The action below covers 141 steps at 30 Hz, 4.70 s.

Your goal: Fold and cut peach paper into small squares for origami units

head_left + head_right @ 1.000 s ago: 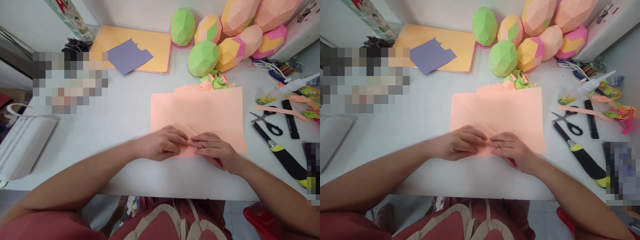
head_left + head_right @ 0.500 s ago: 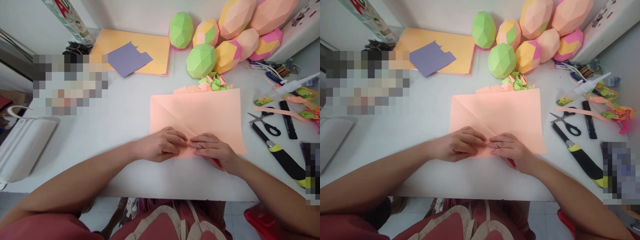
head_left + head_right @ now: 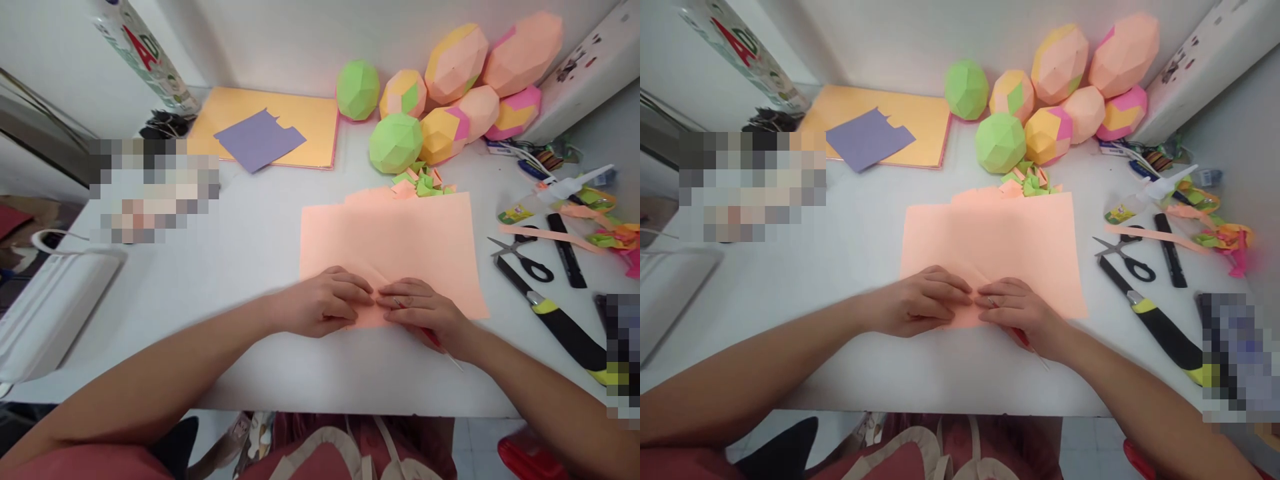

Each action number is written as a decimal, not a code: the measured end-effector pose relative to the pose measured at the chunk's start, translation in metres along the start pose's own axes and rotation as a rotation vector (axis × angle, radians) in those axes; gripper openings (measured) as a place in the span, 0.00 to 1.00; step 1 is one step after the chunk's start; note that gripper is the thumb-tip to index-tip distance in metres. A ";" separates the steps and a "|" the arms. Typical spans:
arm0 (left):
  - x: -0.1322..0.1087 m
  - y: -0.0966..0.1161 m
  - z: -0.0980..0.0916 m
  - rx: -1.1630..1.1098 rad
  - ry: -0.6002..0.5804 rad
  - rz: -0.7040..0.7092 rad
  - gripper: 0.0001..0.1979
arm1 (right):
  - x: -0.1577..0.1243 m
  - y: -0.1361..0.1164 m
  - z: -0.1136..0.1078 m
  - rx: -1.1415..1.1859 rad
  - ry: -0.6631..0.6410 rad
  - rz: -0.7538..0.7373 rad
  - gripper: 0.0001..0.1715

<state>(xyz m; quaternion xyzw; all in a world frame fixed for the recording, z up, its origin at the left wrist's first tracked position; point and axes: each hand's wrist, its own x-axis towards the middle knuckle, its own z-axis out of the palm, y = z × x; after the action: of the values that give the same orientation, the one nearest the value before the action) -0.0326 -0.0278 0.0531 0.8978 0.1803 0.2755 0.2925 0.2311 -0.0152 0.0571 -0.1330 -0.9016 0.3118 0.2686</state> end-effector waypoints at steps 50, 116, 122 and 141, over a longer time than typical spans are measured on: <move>0.007 0.012 0.003 0.179 -0.197 0.075 0.17 | 0.000 -0.016 -0.004 0.154 0.158 0.179 0.18; 0.009 0.018 0.016 0.248 -0.223 0.041 0.19 | -0.010 -0.035 0.008 0.259 0.058 0.728 0.12; 0.012 0.014 0.011 -0.029 -0.115 -0.034 0.24 | -0.012 -0.024 0.004 0.432 0.340 0.707 0.08; -0.015 -0.026 -0.042 -0.361 1.268 -0.849 0.37 | 0.008 -0.015 0.002 -0.101 0.122 0.153 0.13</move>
<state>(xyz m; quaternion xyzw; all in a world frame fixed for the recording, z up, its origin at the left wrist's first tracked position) -0.0742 0.0030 0.0596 0.3620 0.5930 0.6253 0.3553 0.2225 -0.0247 0.0687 -0.2337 -0.8854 0.2767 0.2912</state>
